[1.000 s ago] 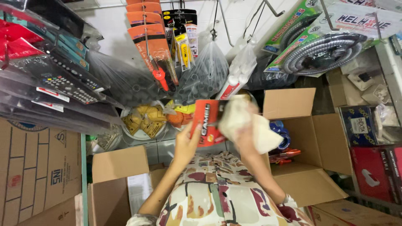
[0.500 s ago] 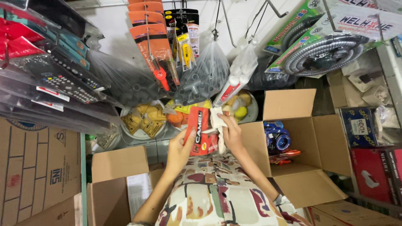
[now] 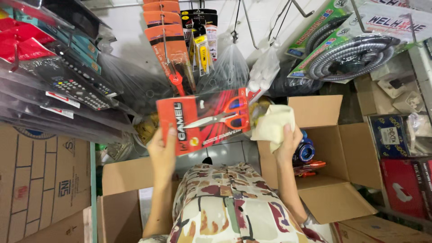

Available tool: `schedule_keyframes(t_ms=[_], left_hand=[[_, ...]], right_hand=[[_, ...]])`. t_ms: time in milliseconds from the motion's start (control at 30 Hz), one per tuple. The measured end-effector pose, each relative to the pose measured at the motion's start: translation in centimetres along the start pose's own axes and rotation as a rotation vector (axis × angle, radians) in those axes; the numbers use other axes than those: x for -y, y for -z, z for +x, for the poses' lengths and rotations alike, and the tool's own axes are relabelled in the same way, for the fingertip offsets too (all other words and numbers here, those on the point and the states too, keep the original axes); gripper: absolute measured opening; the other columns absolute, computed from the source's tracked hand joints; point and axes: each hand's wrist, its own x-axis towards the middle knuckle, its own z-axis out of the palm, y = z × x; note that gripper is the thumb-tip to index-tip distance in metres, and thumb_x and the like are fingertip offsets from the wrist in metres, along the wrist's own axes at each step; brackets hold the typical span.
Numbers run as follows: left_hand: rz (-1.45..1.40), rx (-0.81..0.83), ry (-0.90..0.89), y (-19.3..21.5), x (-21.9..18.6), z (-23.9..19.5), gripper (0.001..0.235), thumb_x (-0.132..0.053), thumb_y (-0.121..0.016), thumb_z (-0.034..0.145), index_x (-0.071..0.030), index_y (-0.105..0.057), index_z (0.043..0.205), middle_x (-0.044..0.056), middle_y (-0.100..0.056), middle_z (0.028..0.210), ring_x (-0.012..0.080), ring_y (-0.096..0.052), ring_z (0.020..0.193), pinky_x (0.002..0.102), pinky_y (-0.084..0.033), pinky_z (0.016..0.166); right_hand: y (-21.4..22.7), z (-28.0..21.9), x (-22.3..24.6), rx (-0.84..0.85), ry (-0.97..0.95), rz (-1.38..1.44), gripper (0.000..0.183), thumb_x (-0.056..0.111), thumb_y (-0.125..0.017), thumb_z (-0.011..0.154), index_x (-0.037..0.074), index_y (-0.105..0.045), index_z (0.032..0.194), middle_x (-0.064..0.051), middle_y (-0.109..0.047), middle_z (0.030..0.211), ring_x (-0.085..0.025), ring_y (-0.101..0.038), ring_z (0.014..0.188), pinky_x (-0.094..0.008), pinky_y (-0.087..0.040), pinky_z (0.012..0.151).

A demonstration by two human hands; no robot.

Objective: The person wipes scissors, an electronic device, and a flashlight with a cloth, taking items out of boxes and placing them on hooks or back into boxes.

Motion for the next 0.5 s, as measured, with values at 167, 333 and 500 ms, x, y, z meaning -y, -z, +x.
schedule_keyframes(t_ms=[167, 333, 500], left_hand=[[-0.107, 0.149, 0.196, -4.3, 1.5, -1.3, 0.028, -0.020, -0.061, 0.104, 0.000, -0.069, 0.120, -0.002, -0.068, 0.089, 0.0037, -0.057, 0.072, 0.023, -0.045, 0.060], [-0.100, 0.203, 0.182, -2.7, 0.0, -1.2, 0.028, -0.020, -0.061, 0.104, -0.001, -0.070, 0.122, -0.001, -0.070, 0.093, 0.0037, -0.060, 0.078, 0.023, -0.049, 0.067], [-0.108, 0.073, 0.103, 1.3, -1.8, 0.3, 0.027, -0.017, -0.062, 0.104, 0.000, -0.068, 0.124, 0.000, -0.073, 0.102, 0.0039, -0.063, 0.085, 0.022, -0.052, 0.074]], right_hand=[[-10.1, -4.4, 4.7, 0.454, 0.873, -0.705, 0.043, 0.027, -0.078, 0.075, 0.028, -0.070, 0.117, -0.019, -0.049, 0.134, -0.041, -0.052, 0.125, -0.059, -0.041, 0.104], [-10.2, -5.0, -0.4, 0.514, 1.151, -0.598, 0.039, 0.015, -0.082, 0.081, 0.028, -0.072, 0.115, -0.014, -0.053, 0.128, -0.037, -0.054, 0.124, -0.058, -0.045, 0.106], [-5.1, -4.9, -8.5, 0.636, 0.976, -0.603, 0.031, 0.004, -0.077, 0.081, 0.006, -0.070, 0.111, -0.019, -0.064, 0.114, -0.038, -0.064, 0.109, -0.050, -0.052, 0.091]])
